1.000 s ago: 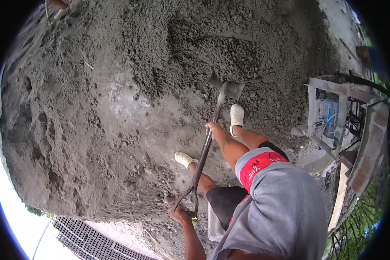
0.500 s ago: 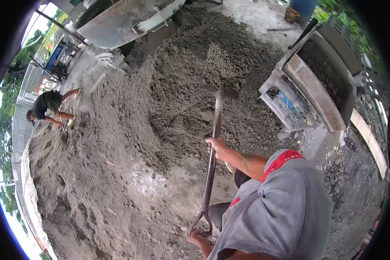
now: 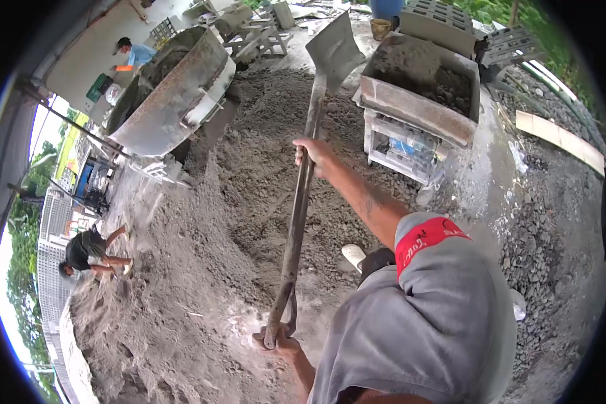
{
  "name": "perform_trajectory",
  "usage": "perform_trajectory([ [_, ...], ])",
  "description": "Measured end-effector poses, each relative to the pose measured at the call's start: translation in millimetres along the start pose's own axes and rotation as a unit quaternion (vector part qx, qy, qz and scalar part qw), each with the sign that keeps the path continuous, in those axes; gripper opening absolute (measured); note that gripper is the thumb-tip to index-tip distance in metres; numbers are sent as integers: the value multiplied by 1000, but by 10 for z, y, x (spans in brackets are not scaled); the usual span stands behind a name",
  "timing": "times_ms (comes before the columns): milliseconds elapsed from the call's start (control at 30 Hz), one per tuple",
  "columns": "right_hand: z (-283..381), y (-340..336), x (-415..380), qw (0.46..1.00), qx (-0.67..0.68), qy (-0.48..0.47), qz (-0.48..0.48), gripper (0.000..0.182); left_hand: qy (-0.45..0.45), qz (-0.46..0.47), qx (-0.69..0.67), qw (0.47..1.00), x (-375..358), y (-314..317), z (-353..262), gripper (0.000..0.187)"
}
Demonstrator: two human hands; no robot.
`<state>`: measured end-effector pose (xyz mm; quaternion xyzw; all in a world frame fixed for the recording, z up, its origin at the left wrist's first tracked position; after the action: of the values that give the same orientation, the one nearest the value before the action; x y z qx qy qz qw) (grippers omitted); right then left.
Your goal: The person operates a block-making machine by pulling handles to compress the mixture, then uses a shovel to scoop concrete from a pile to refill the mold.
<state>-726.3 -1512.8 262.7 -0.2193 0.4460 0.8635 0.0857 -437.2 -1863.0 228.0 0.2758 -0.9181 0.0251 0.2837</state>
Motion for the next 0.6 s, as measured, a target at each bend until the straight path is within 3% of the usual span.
perform_trajectory([
  [100, -1062, -131, -110, 993, -64, 98, -32, 18, -172, -112, 24, 978, -717, -806, 27, 11],
  [167, -1972, -535, 105, 979, -77, 185, -28, 18, -299, -206, 48, 931, -1214, -1059, -242, 11],
  [233, -3085, -1157, 140, 954, -109, 264, -94, 19, -356, -252, 118, 892, -1851, -1366, -376, 10],
  [367, -4876, -2524, -395, 863, -197, 428, -185, 23, -419, -347, 245, 803, -2909, -1934, -783, 8],
  [433, -5758, -3041, -1370, 759, -242, 560, -225, 34, -422, -411, 315, 744, -3538, -2373, -1253, 7],
  [467, -6115, -3275, -1833, 712, -230, 610, -263, 34, -466, -417, 378, 683, -3893, -2637, -1549, 7],
  [533, -6579, -3492, -2533, 639, -294, 647, -295, 28, -512, -474, 426, 576, -3913, -2746, -1923, 5],
  [567, -6903, -3828, -2796, 620, -291, 664, -300, 25, -538, -457, 453, 545, -3870, -2794, -1959, 5],
  [600, -6989, -3954, -2871, 602, -287, 678, -308, 25, -542, -431, 464, 553, -3817, -2877, -1892, 5],
])
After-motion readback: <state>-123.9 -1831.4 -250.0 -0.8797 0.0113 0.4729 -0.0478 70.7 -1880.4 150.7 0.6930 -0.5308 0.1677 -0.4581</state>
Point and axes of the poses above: each hand's wrist, its own x-axis towards the middle knuckle, its own y-axis out of the palm, z = x × y, the point moved 4 cm from there along x, towards the middle knuckle, and after that the axes turned 14 degrees about y, right-handed, at the moved point
